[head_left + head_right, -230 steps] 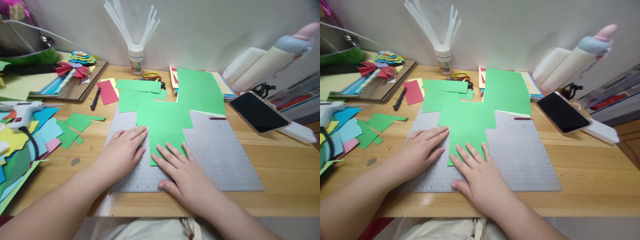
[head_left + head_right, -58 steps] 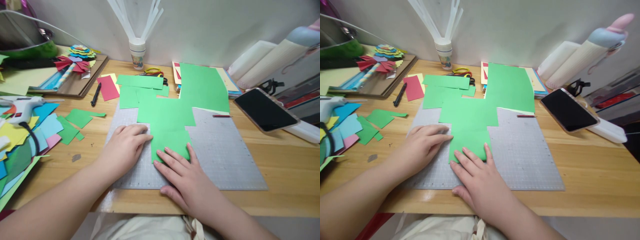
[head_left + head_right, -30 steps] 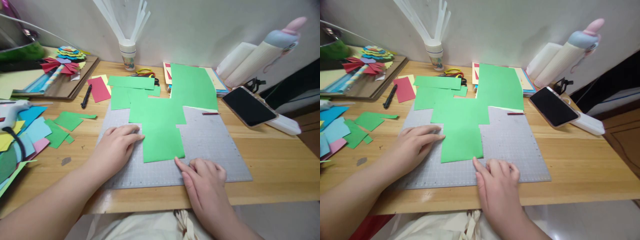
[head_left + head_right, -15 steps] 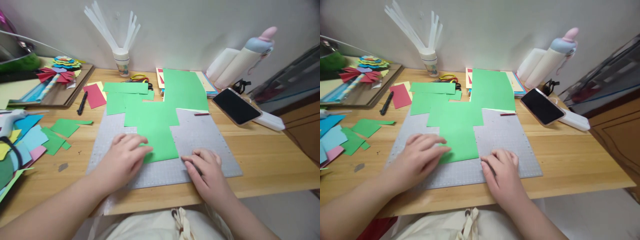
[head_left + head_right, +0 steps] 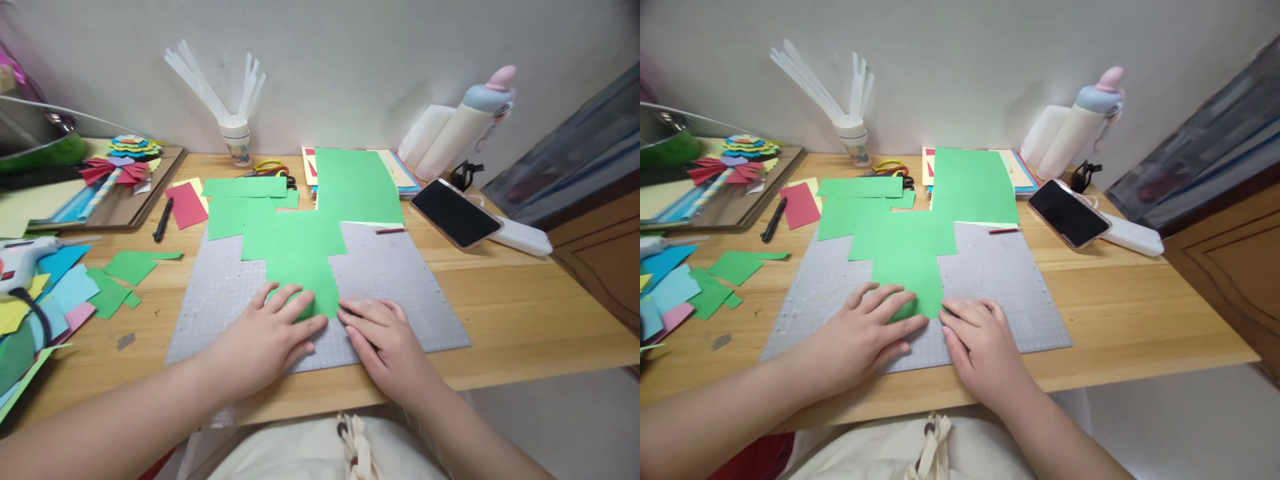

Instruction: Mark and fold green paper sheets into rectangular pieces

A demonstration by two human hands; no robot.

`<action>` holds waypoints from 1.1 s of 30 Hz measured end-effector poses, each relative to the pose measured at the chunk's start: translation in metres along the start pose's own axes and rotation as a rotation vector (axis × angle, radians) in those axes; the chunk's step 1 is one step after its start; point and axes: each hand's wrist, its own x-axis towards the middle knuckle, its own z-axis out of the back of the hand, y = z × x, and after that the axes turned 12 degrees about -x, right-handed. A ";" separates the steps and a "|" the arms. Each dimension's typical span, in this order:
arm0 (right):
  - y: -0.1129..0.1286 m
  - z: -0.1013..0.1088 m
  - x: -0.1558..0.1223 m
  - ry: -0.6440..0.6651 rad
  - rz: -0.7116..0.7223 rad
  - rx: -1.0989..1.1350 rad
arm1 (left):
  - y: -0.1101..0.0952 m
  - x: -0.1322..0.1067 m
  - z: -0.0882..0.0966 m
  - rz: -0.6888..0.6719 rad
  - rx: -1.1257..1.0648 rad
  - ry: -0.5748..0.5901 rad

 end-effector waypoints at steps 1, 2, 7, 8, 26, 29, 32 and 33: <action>-0.001 0.000 0.000 -0.003 -0.005 0.019 | -0.001 0.003 0.000 -0.005 -0.001 0.008; -0.002 0.000 0.001 -0.004 -0.008 0.036 | -0.002 0.006 0.000 -0.010 0.002 0.015; -0.004 0.000 0.002 -0.003 -0.027 0.088 | -0.007 0.017 0.000 -0.029 0.045 0.047; -0.004 -0.001 0.002 -0.003 -0.035 0.103 | -0.008 0.019 0.000 -0.029 0.053 0.052; -0.001 0.003 0.010 0.080 -0.139 0.118 | -0.012 0.015 0.008 -0.021 0.114 0.033; -0.002 0.003 0.009 0.085 -0.139 0.115 | -0.008 0.005 0.014 -0.022 0.139 0.011; -0.003 0.003 0.008 0.089 -0.136 0.105 | -0.003 -0.009 0.018 -0.007 0.156 0.008; -0.003 0.003 0.008 0.090 -0.135 0.101 | -0.001 -0.014 0.019 0.003 0.158 0.008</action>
